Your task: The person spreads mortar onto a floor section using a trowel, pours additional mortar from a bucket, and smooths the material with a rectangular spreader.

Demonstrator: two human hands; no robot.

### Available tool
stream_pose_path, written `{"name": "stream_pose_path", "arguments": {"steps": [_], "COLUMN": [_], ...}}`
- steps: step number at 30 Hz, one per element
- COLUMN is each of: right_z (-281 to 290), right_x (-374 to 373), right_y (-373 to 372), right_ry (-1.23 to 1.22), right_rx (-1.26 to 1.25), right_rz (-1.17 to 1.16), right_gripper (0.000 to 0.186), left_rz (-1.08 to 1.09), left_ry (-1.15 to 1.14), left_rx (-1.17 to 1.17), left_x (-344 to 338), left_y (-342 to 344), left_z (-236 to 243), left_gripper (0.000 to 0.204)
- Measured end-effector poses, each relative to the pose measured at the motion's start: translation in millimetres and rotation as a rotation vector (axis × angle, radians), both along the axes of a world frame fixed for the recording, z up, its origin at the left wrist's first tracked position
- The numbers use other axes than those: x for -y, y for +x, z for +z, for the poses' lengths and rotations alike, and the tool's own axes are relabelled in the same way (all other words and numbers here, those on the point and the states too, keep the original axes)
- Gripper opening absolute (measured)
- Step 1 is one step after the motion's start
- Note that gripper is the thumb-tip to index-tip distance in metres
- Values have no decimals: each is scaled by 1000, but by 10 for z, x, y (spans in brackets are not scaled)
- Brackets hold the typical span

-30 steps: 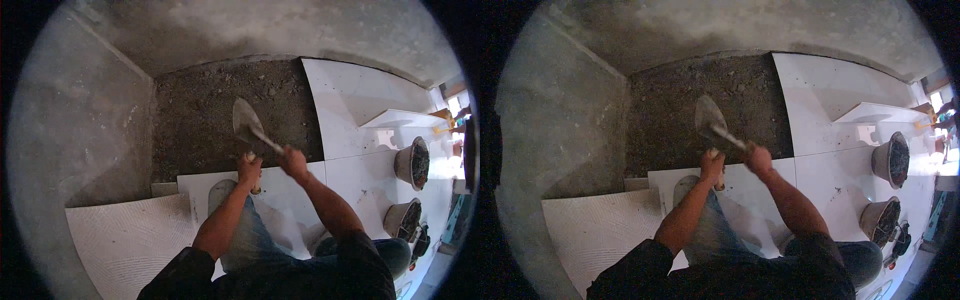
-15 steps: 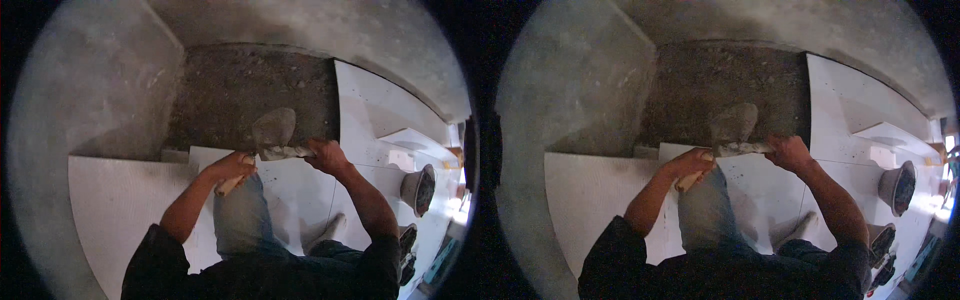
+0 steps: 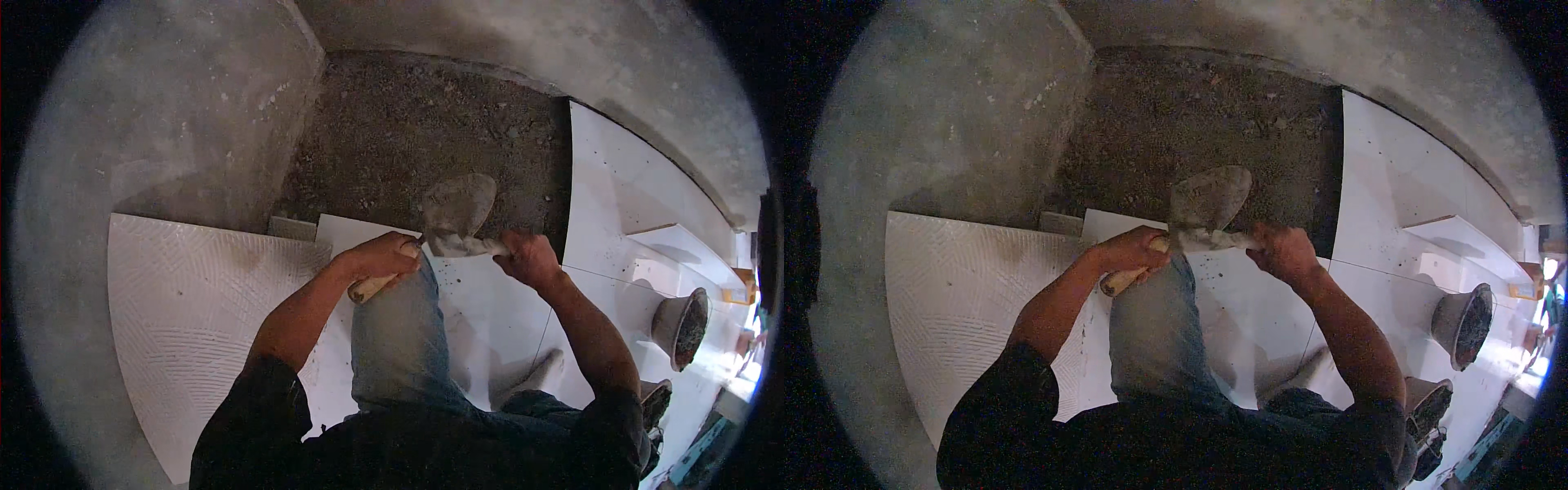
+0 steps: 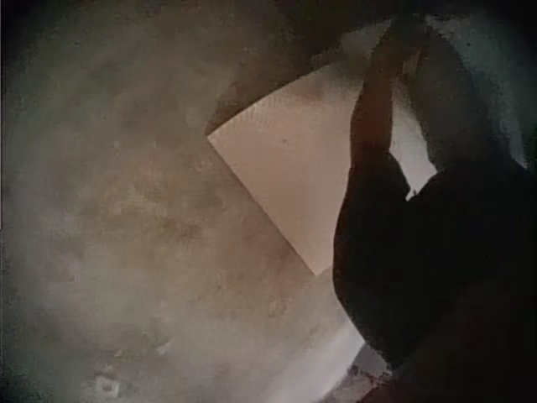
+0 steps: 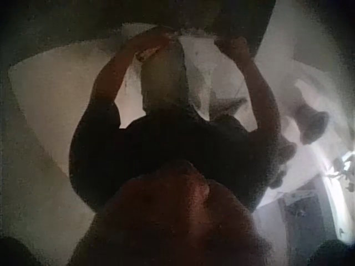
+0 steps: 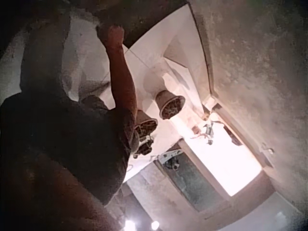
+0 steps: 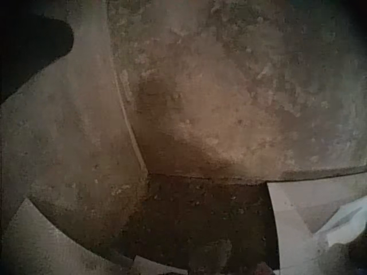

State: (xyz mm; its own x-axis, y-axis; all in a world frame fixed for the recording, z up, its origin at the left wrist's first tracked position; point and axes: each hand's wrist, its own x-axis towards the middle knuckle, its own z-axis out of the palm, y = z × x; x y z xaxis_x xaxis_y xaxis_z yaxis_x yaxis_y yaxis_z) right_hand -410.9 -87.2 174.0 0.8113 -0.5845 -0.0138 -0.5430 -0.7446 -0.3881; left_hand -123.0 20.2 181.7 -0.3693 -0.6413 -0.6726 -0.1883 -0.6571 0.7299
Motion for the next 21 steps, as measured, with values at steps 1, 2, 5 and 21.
{"name": "stream_pose_path", "arguments": {"steps": [1,2,5,21], "right_z": [-35,-84,-304,-278], "right_x": [40,78,264,495], "right_y": [-7,-4,38,-126], "right_ry": [18,35,-44,-9], "right_rx": [-59,-119,-398,-355], "right_rz": [-24,-51,-137,-281], "right_gripper": [34,35,30,25], "left_rz": [-17,-36,1,-26], "left_ry": [-27,-54,-22,-52], "left_rx": [49,98,123,192], "left_x": [1,-1,37,-14], "left_y": [-23,-33,-47,-137], "left_z": [-11,-23,24,49], "left_gripper": [32,30,26,23]}}
